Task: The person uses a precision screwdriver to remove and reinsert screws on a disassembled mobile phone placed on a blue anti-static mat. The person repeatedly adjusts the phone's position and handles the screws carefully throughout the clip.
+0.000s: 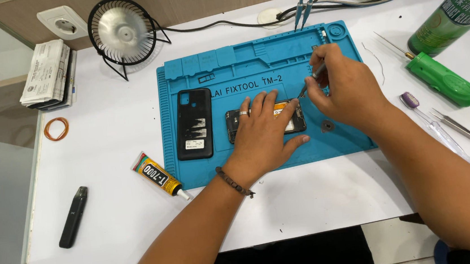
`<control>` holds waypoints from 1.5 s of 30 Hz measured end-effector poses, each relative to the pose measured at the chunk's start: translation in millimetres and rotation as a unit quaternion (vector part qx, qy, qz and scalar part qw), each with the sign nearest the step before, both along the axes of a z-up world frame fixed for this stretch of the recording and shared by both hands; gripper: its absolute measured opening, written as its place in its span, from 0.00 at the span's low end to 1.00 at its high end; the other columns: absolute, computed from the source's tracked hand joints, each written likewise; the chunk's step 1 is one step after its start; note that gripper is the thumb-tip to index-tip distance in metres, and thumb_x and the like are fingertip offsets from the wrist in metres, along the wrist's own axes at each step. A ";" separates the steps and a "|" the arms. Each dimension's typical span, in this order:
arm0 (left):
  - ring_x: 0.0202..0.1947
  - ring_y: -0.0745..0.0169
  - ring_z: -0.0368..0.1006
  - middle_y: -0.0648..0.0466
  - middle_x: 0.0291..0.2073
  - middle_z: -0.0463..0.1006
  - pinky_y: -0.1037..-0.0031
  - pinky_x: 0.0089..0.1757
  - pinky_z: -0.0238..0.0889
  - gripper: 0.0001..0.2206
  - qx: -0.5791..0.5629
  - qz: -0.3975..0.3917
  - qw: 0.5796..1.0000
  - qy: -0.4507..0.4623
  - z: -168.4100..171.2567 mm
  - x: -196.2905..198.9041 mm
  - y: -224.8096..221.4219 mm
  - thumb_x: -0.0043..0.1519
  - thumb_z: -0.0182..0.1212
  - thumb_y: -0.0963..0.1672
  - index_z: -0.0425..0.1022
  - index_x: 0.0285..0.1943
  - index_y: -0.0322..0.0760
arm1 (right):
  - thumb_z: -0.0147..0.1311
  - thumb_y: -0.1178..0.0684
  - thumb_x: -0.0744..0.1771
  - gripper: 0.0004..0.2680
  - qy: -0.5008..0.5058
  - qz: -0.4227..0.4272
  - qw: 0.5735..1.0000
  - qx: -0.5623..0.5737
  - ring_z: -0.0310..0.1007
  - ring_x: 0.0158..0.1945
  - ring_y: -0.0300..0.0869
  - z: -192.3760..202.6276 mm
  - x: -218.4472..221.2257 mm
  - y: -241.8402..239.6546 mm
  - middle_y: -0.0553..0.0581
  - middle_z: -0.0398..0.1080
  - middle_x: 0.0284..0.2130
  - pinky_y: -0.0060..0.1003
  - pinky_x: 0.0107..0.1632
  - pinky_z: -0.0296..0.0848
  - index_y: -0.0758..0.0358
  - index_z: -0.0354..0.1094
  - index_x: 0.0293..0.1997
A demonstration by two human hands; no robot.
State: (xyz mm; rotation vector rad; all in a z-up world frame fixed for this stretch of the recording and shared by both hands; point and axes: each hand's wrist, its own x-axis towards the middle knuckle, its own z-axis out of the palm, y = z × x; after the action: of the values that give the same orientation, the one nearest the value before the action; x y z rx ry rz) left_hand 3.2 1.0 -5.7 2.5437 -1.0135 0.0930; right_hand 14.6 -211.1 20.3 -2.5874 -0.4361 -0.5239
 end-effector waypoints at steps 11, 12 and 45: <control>0.70 0.25 0.55 0.30 0.64 0.63 0.31 0.64 0.39 0.31 -0.007 0.008 1.000 0.023 2.3 1.9 0.5 0.62 0.61 0.56 0.65 0.72 0.40 | 0.64 0.54 0.69 0.12 -0.031 -0.005 0.999 -0.030 0.79 0.31 0.51 -12.6 5.7 -3.8 0.62 0.75 0.29 0.40 0.31 0.78 0.68 0.64 0.51; 0.70 0.25 0.55 0.30 0.64 0.63 0.31 0.64 0.39 0.32 -0.010 0.009 1.000 0.019 1.3 2.1 0.4 0.62 0.62 0.55 0.65 0.72 0.39 | 0.63 0.53 0.70 0.11 -0.042 -0.014 0.998 -0.049 0.78 0.29 0.48 -18.7 7.3 -6.8 0.59 0.75 0.28 0.38 0.31 0.78 0.66 0.64 0.51; 0.47 0.46 0.68 0.47 0.37 0.69 0.51 0.53 0.55 0.17 -0.110 -0.024 0.983 -0.145 -15.5 2.2 -14.4 0.65 0.60 0.52 0.77 0.47 0.34 | 0.63 0.58 0.68 0.13 -0.058 0.048 0.997 0.032 0.76 0.27 0.52 -11.3 12.0 -9.3 0.61 0.73 0.28 0.42 0.28 0.75 0.67 0.60 0.53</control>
State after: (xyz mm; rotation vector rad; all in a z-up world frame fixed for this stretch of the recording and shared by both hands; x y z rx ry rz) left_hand 5.4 -13.4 -21.2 2.3438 -1.1017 0.5448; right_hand 26.6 -220.4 9.0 -2.4685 -0.5705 -0.6457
